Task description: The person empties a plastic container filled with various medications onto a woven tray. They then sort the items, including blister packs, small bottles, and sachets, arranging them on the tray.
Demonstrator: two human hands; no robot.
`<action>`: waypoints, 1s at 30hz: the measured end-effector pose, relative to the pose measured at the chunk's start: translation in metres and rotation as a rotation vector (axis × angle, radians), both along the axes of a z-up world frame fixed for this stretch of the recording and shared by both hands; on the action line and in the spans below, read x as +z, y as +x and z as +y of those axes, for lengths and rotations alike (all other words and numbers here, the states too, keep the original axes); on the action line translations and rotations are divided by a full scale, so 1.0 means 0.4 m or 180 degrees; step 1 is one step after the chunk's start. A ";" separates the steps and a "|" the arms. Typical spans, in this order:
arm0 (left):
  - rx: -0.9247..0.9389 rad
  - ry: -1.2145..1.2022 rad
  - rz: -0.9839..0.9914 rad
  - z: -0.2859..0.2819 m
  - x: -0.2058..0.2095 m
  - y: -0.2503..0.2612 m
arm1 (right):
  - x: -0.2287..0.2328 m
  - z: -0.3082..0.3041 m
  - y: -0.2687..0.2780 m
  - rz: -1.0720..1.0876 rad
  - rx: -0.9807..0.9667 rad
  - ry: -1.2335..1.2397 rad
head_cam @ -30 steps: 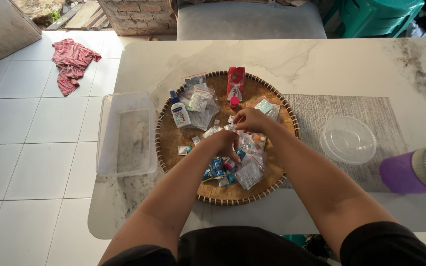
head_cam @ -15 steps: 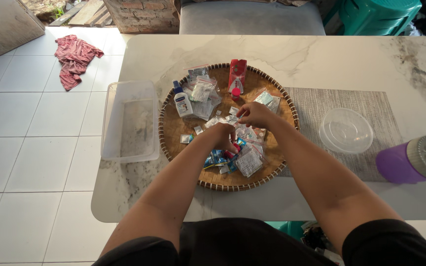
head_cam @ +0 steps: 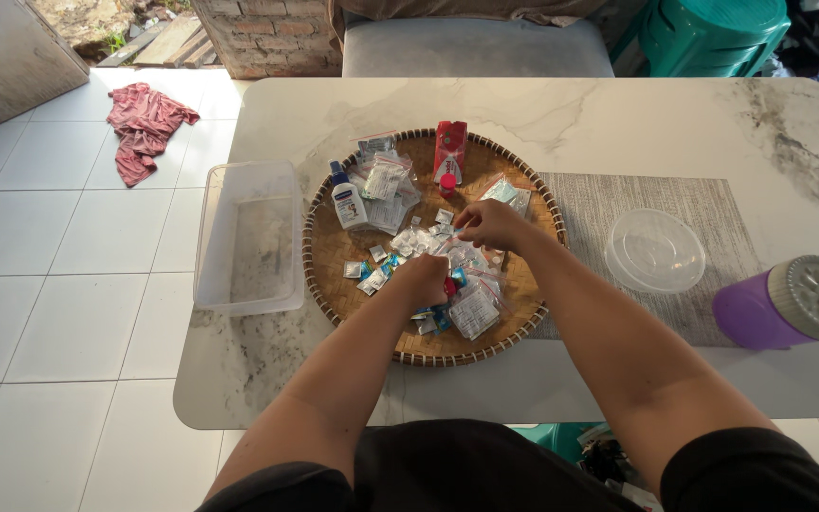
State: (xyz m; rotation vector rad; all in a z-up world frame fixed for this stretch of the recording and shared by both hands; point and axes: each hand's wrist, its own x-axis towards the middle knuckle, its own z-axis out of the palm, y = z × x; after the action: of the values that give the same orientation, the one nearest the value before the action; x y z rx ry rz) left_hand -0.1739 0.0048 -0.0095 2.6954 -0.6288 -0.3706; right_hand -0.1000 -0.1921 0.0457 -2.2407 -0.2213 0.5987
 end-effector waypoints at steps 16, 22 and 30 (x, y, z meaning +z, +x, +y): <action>0.1726 -0.3177 0.0952 0.021 0.070 0.214 | 0.064 0.035 0.053 0.0647 -0.0564 0.1260; 0.1875 -0.2901 0.0757 0.026 0.120 0.208 | 0.073 0.048 0.077 0.0606 -0.0374 0.1371; 0.2097 -0.3281 0.0584 0.040 0.040 0.289 | -0.060 0.031 0.226 0.1118 -0.1765 0.2019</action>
State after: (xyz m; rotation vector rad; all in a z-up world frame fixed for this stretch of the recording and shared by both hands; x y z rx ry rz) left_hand -0.0584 0.0208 0.0065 1.6921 0.1464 -0.0620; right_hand -0.0096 -0.1797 0.0218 -1.4588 0.3401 0.5104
